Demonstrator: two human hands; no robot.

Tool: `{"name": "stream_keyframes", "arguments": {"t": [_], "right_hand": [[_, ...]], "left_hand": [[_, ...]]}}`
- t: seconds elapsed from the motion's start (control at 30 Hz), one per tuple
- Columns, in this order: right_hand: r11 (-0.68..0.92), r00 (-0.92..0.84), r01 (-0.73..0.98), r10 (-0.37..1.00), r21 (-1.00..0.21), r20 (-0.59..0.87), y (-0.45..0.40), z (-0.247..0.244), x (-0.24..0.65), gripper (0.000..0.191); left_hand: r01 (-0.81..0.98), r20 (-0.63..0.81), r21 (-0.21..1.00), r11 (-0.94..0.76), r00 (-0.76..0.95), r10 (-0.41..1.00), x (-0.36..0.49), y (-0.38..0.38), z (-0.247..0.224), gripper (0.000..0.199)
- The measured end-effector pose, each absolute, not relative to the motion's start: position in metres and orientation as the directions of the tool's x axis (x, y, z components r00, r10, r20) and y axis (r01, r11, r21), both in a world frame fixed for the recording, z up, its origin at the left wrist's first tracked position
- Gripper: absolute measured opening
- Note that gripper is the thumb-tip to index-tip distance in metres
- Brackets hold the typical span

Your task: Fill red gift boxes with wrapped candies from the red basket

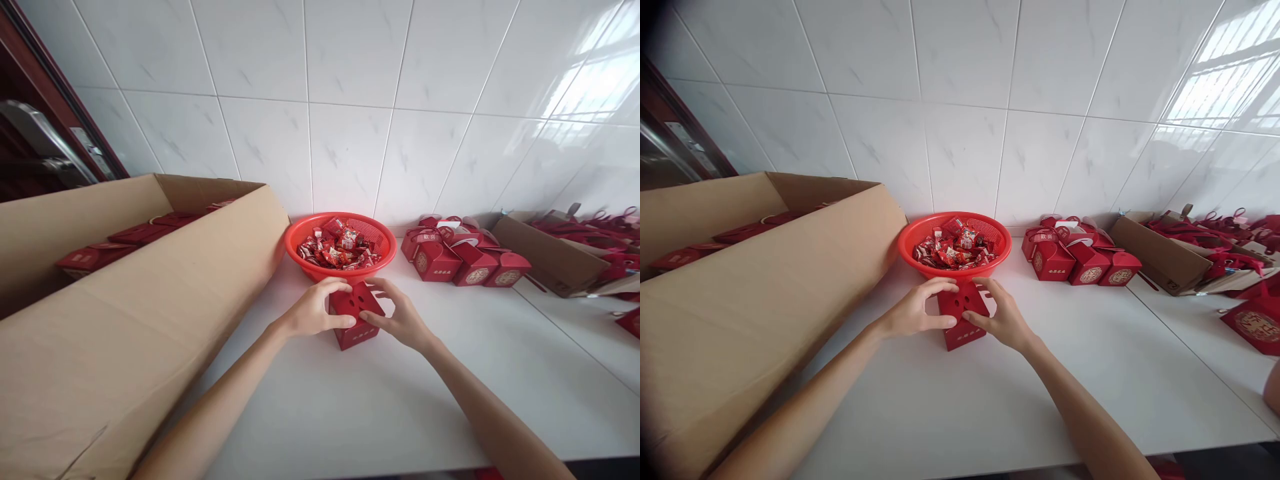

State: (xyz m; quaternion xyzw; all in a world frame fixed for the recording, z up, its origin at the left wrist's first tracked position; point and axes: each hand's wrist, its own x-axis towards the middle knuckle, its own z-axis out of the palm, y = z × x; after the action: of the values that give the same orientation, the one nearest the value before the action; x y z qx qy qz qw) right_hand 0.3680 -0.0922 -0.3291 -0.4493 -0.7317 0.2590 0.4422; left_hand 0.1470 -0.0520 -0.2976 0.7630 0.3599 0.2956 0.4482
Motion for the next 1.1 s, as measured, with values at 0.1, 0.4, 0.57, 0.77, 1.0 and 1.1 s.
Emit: {"name": "stream_keyframes", "arguments": {"t": [0.1,0.4,0.57,0.77,1.0,1.1], "right_hand": [[0.466,-0.207,0.477,0.884,-0.746,0.42,-0.093,-0.329,0.367,0.052],[0.452,-0.133,0.442,0.887,-0.775,0.442,-0.096,-0.331,0.363,0.034],[0.398,0.0,0.457,0.894,-0.795,0.448,-0.096,-0.334,0.361,0.03],[0.328,0.167,0.529,0.864,-0.783,0.475,-0.092,-0.336,0.368,0.03],[0.44,0.045,0.619,0.807,-0.65,0.589,-0.089,-0.339,0.371,0.032],[0.44,-0.014,0.636,0.827,-0.633,0.562,-0.088,-0.342,0.373,0.037]], "left_hand": [[0.309,0.061,0.903,-0.298,0.596,0.801,0.143,-0.053,-0.295,0.069],[0.173,0.118,0.94,-0.295,0.648,0.753,0.139,-0.053,-0.296,0.045],[0.114,0.217,0.915,-0.388,0.671,0.709,0.137,-0.05,-0.302,0.039],[0.216,0.282,0.794,-0.568,0.698,0.658,0.129,-0.049,-0.309,0.026],[0.319,0.19,0.745,-0.585,0.74,0.645,0.123,-0.055,-0.297,0.025],[0.376,0.206,0.736,-0.563,0.668,0.715,0.129,-0.059,-0.297,0.033]]}}
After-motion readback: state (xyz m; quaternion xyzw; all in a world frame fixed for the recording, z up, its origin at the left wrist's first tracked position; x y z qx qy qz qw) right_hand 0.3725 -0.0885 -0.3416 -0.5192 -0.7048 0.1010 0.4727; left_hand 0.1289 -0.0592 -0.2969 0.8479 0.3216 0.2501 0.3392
